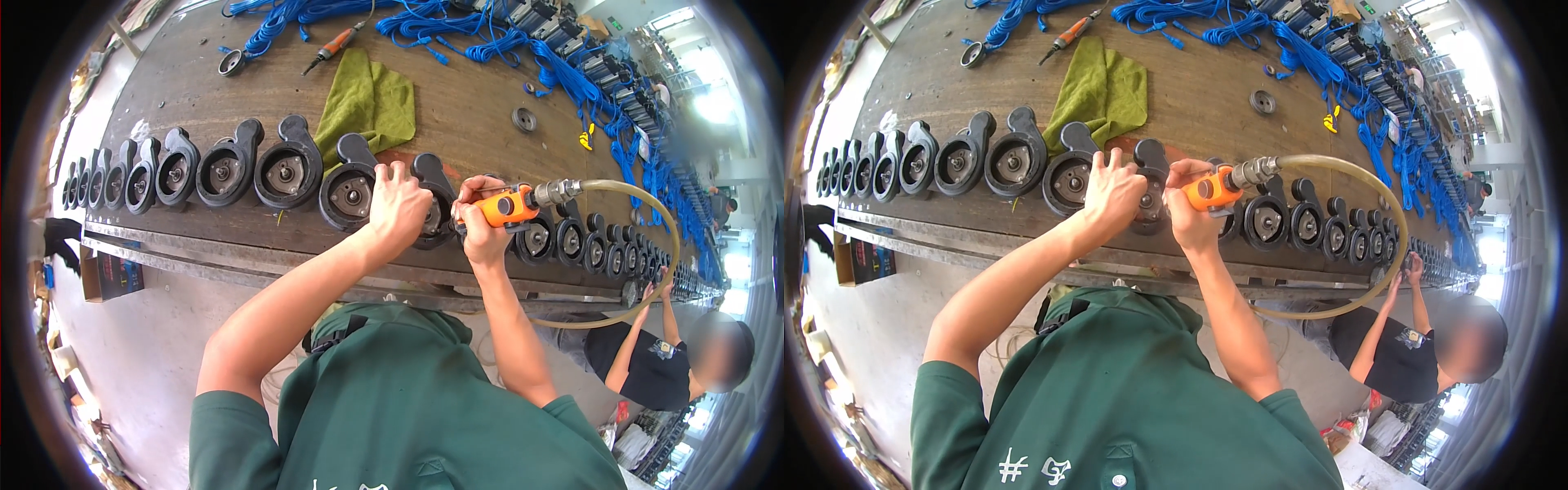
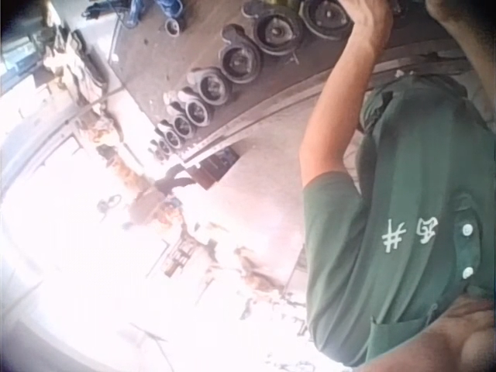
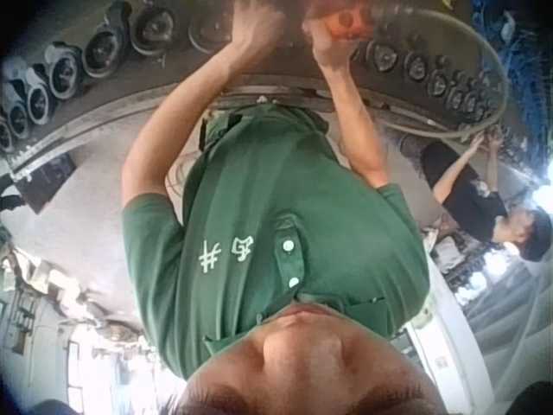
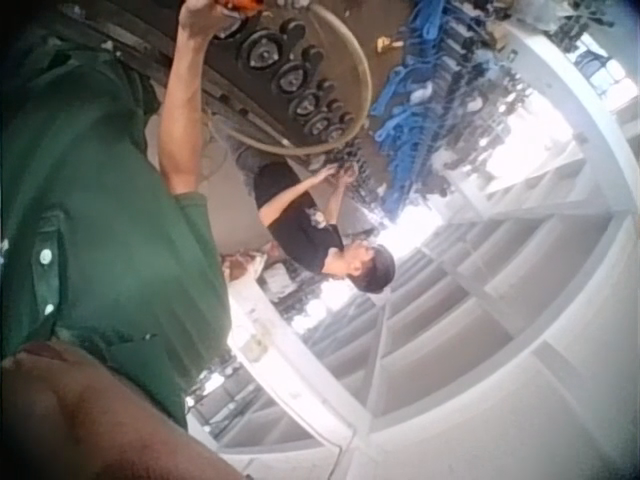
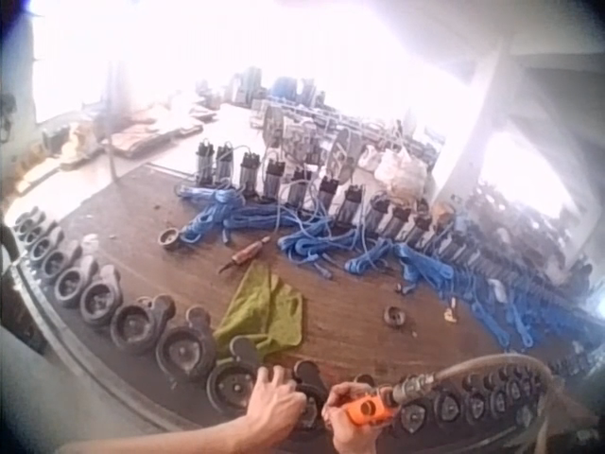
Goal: The person assembles pump components on a factory line using a pneumatic screwdriver. They place metal plates onto pump housings, wipe parts with a cloth, and secure bolts into the assembly.
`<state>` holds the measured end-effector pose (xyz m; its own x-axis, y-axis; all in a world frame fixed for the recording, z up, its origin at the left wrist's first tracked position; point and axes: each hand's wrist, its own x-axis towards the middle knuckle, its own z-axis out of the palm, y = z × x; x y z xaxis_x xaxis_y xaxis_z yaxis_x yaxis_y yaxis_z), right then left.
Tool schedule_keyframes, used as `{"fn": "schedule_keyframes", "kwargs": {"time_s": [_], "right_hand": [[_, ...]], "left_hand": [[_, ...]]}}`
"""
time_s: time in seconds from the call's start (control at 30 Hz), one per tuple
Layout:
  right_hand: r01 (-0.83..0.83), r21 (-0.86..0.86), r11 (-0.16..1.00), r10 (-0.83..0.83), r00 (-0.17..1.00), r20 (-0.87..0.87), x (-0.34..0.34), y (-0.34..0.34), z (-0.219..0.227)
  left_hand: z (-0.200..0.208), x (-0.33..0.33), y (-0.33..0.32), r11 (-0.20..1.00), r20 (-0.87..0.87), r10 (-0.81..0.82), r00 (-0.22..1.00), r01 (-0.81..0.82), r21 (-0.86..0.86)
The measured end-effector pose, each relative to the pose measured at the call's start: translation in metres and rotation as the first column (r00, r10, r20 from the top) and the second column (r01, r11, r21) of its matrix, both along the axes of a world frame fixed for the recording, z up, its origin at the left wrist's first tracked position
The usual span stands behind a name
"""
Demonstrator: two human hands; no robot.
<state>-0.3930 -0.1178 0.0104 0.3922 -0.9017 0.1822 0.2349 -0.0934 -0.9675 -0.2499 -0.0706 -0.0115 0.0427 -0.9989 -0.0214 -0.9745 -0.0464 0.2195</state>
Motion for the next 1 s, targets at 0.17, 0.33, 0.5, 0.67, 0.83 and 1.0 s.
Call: {"fn": "schedule_keyframes", "kwargs": {"time_s": [0.17,0.33,0.5,0.67,0.83,1.0], "right_hand": [[0.016,0.018,1.000,-0.016,1.000,-0.004,-0.001,0.000,-0.003],[0.004,0.016,1.000,-0.004,0.999,0.033,0.003,-0.001,-0.005],[-0.054,-0.030,0.998,0.053,0.998,-0.025,0.002,0.003,-0.005],[-0.100,-0.100,0.990,0.094,0.994,-0.059,0.001,0.004,-0.011],[-0.120,-0.108,0.987,0.112,0.991,-0.079,-0.001,0.012,-0.017],[-0.181,-0.153,0.972,0.165,0.980,-0.107,-0.003,0.007,-0.021]], "left_hand": [[0.001,0.000,0.001,1.000,-0.001,-0.010,1.000,0.010,-0.029],[0.002,0.001,0.001,0.999,0.003,-0.023,1.000,0.023,-0.024],[-0.001,0.001,0.001,0.999,-0.026,-0.010,1.000,0.009,-0.046],[0.000,0.000,0.003,0.998,-0.021,-0.006,1.000,0.005,-0.068],[-0.001,-0.001,0.002,0.999,0.001,-0.005,1.000,0.005,-0.054],[-0.002,0.005,-0.002,0.999,-0.027,0.015,1.000,-0.016,-0.033]]}}
